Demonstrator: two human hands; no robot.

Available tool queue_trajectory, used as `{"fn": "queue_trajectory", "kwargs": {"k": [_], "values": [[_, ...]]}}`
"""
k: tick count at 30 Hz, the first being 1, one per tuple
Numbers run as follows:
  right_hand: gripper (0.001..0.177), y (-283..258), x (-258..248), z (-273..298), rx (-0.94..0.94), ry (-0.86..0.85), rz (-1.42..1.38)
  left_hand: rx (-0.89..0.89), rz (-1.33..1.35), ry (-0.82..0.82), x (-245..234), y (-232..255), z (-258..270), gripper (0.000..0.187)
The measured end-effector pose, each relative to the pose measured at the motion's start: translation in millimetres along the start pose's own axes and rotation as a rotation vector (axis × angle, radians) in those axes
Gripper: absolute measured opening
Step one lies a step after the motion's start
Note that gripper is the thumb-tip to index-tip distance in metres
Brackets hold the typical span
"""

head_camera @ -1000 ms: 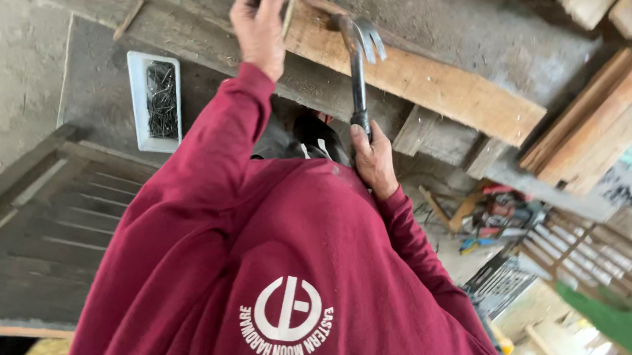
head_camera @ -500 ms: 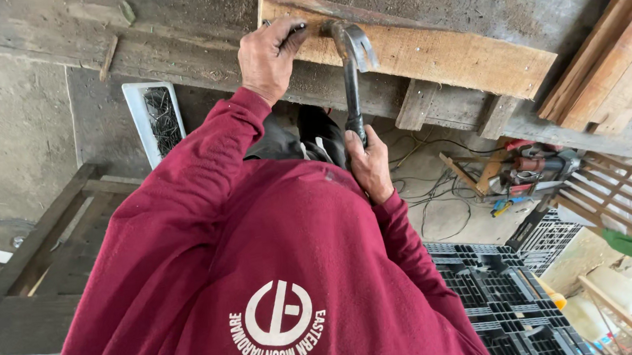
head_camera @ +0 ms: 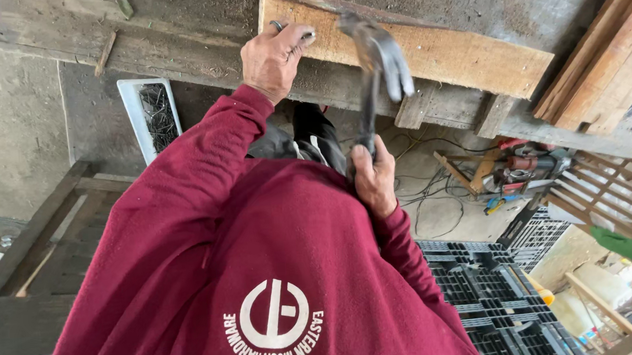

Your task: The person arranges wooden blocks and planks on a workbench, picks up nails from a container, and hammers them into the wooden pieces.

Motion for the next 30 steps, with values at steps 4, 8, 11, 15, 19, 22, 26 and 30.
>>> {"fn": "queue_trajectory", "kwargs": {"k": [4,8,11,15,19,22,26,30], "values": [[0.025,-33,11,7,-0.155,-0.064,-0.222,0.037,-0.023,0.018,-4,6,-1,0.009],[0.023,-23,8,-6,0.115,-0.064,0.272,0.042,-0.053,-0.024,0,3,-3,0.009],[0.024,-39,0,5,0.140,0.005,0.107,0.022,0.274,0.009,-12,-15,-13,0.018],[0.033,-89,-8,18,-0.331,0.046,-0.370,-0.507,0.104,0.300,-10,-94,-27,0.029],[0.030,-69,-2,-4,-0.464,0.020,-0.258,-0.582,-0.320,0.331,22,-109,-48,0.024],[0.037,-12,4,-32,0.099,-0.143,0.394,-0.859,-0.133,0.165,35,-124,-36,0.027],[0.049,-66,-20,-16,-0.057,0.015,-0.184,-0.796,-0.175,0.271,21,-110,-39,0.025],[0.051,-149,-30,-13,-0.993,-0.135,-0.558,-0.766,-0.188,0.300,18,-105,-41,0.026]]}}
Point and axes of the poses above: each hand's wrist, its own z-axis away from the middle knuckle, its own x-axis out of the palm, y = z × x, the point moved 7 cm from there along -z, towards the middle knuckle, and after that the axes turned 3 degrees about -x, right-handed, at the moved point
